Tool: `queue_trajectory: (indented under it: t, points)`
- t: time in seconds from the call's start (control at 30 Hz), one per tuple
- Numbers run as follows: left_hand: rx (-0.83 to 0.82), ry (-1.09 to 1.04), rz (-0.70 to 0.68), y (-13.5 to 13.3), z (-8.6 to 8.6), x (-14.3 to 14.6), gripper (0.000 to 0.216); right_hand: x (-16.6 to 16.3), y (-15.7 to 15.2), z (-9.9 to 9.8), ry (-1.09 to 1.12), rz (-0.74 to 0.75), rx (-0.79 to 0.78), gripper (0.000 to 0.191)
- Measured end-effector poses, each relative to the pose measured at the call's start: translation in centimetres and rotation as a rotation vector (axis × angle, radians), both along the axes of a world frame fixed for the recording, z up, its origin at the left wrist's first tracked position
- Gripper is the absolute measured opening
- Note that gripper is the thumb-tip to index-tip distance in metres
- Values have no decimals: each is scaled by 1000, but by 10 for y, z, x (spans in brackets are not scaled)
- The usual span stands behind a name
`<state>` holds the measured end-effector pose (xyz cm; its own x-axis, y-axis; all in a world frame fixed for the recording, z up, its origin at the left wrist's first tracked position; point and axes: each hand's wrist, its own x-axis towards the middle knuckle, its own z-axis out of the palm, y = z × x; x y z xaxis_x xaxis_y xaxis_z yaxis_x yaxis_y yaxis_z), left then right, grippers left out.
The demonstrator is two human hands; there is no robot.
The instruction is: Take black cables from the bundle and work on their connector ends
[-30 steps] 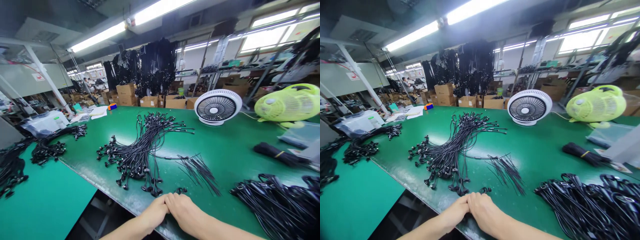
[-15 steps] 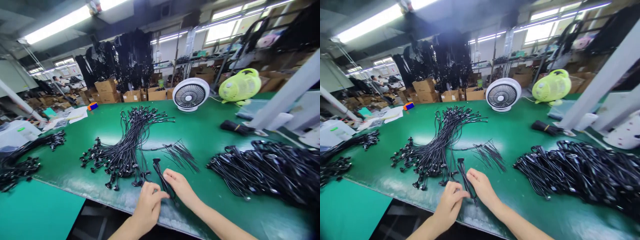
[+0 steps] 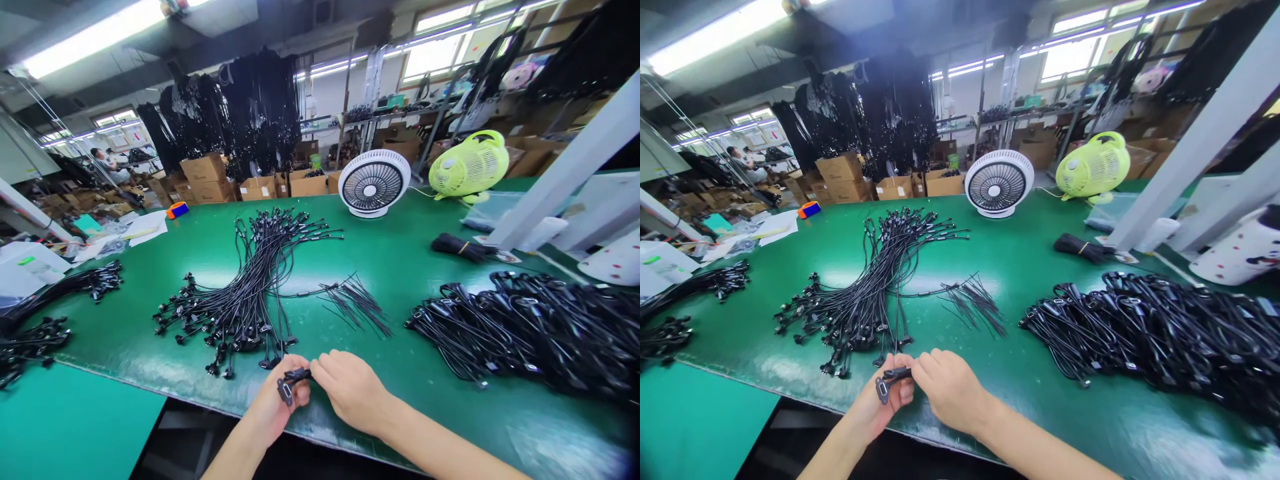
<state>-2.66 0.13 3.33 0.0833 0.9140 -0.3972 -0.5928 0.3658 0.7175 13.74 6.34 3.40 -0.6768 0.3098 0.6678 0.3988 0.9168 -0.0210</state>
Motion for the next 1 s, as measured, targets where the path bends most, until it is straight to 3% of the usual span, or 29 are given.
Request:
queue_trajectory:
  t: [0.1,0.2,0.33,0.4,0.47,0.6,0.67,0.73,0.9,1.0]
  points:
    - [-49,98,-103,-3,-10,0,54,0,2,-4,-90,52,34,22]
    - [-19,204,-115,-3,-15,0,49,0,0,-14,-189,45,27,16]
    - [67,267,31,4,-19,3,45,-5,-5,-22,-159,-53,4,18]
    - [133,362,140,9,-22,7,41,-9,-5,-21,-74,-116,-96,21]
    - [209,512,226,14,-25,10,32,-13,-2,-16,50,-148,-384,21]
    - [444,921,292,12,-21,11,16,-18,6,-5,427,16,-1523,21]
    - [552,1067,250,8,-16,9,12,-16,7,-4,543,102,-1911,31]
    - [560,1084,183,6,-13,6,14,-13,4,-5,573,125,-2041,38]
    - [496,937,40,7,-19,-1,24,-5,-3,-10,592,156,-2003,40]
    - [525,929,-5,6,-19,-2,21,-2,-2,-14,564,295,-2197,40]
